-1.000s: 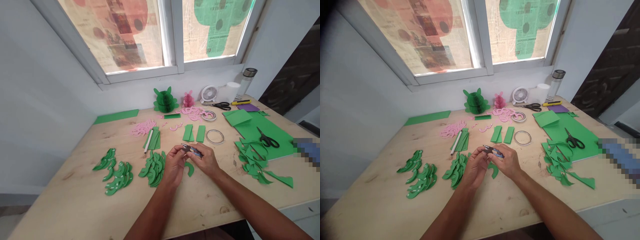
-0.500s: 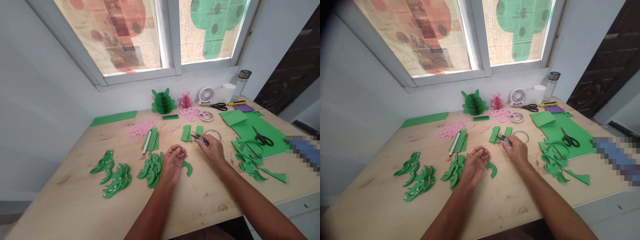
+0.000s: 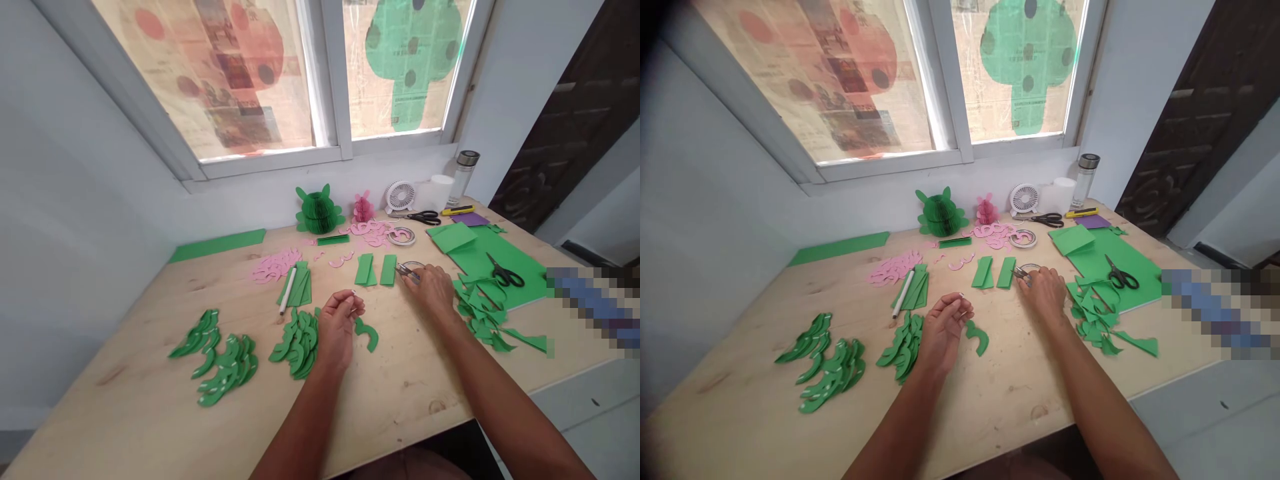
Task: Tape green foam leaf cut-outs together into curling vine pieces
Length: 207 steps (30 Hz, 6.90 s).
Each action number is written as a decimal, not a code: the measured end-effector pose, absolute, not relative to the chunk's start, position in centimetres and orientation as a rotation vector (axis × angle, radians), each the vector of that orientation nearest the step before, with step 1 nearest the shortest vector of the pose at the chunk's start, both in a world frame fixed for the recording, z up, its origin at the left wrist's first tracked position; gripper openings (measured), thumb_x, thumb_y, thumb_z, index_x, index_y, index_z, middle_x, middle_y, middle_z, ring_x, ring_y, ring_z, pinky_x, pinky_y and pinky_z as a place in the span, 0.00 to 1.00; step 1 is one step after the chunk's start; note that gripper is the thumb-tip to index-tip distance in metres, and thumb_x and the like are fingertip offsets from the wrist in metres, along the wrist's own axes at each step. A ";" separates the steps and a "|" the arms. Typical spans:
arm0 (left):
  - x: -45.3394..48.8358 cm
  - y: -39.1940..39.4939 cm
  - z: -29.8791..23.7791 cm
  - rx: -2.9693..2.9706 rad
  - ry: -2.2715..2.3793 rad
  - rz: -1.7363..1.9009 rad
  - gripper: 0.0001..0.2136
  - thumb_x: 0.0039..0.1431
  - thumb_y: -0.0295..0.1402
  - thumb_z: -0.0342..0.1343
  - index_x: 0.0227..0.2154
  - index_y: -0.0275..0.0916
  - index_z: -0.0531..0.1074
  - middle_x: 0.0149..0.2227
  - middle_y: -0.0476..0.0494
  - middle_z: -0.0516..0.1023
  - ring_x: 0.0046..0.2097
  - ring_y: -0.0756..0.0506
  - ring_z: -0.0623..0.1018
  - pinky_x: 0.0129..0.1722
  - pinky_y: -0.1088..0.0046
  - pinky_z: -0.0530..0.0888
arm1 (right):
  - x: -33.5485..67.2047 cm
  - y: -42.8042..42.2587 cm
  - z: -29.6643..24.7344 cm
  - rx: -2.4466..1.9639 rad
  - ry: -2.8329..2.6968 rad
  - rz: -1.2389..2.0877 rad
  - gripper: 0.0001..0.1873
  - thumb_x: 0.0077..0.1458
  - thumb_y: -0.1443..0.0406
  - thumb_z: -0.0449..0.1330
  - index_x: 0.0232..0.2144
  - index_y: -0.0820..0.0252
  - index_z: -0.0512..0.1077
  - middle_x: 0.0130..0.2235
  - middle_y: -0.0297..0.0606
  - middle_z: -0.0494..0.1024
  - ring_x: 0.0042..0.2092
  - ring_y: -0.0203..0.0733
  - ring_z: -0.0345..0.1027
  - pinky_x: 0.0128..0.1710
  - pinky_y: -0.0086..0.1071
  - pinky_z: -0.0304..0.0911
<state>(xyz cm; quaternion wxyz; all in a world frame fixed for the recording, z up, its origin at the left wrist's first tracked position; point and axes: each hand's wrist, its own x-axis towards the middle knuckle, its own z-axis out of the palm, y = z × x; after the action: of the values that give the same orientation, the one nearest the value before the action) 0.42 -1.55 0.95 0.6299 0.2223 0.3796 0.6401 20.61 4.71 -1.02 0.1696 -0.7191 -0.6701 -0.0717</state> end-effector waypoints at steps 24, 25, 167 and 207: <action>1.0 -2.0 1.0 0.860 1.011 1.495 0.06 0.46 0.32 0.59 0.28 0.36 0.77 0.25 0.46 0.75 0.29 0.50 0.71 0.33 0.74 0.69 | 12.9 -0.9 1.9 -1.100 -1.200 1.342 0.11 0.45 0.60 0.61 0.30 0.61 0.76 0.30 0.37 0.78 0.32 0.38 0.68 0.35 0.33 0.62; 1.1 -1.9 0.9 0.854 1.015 1.490 0.07 0.45 0.32 0.59 0.28 0.36 0.77 0.25 0.46 0.75 0.29 0.50 0.71 0.33 0.74 0.69 | 13.0 -0.9 1.7 -1.104 -1.180 1.345 0.12 0.44 0.59 0.62 0.30 0.61 0.76 0.29 0.37 0.78 0.31 0.38 0.67 0.35 0.32 0.62; -2.0 -1.3 1.4 2.124 1.473 0.956 0.10 0.55 0.24 0.46 0.29 0.40 0.72 0.35 0.45 0.72 0.38 0.48 0.73 0.37 0.74 0.68 | 13.4 -1.1 0.2 -0.832 -1.239 1.619 0.08 0.44 0.60 0.65 0.23 0.59 0.75 0.26 0.36 0.77 0.32 0.39 0.68 0.37 0.35 0.60; -1.3 -1.4 1.9 1.227 0.974 1.014 0.18 0.47 0.38 0.61 0.40 0.36 0.71 0.38 0.40 0.74 0.30 0.51 0.71 0.27 0.76 0.64 | 13.8 -1.1 1.2 -0.686 -1.008 1.640 0.07 0.45 0.61 0.65 0.24 0.59 0.74 0.28 0.36 0.75 0.33 0.39 0.67 0.38 0.35 0.61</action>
<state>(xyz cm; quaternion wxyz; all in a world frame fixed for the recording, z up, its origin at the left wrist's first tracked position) -1.32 -1.40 1.86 0.5956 0.5282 0.4192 0.4365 13.83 -1.12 1.21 0.5219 -0.2864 -0.4210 0.6844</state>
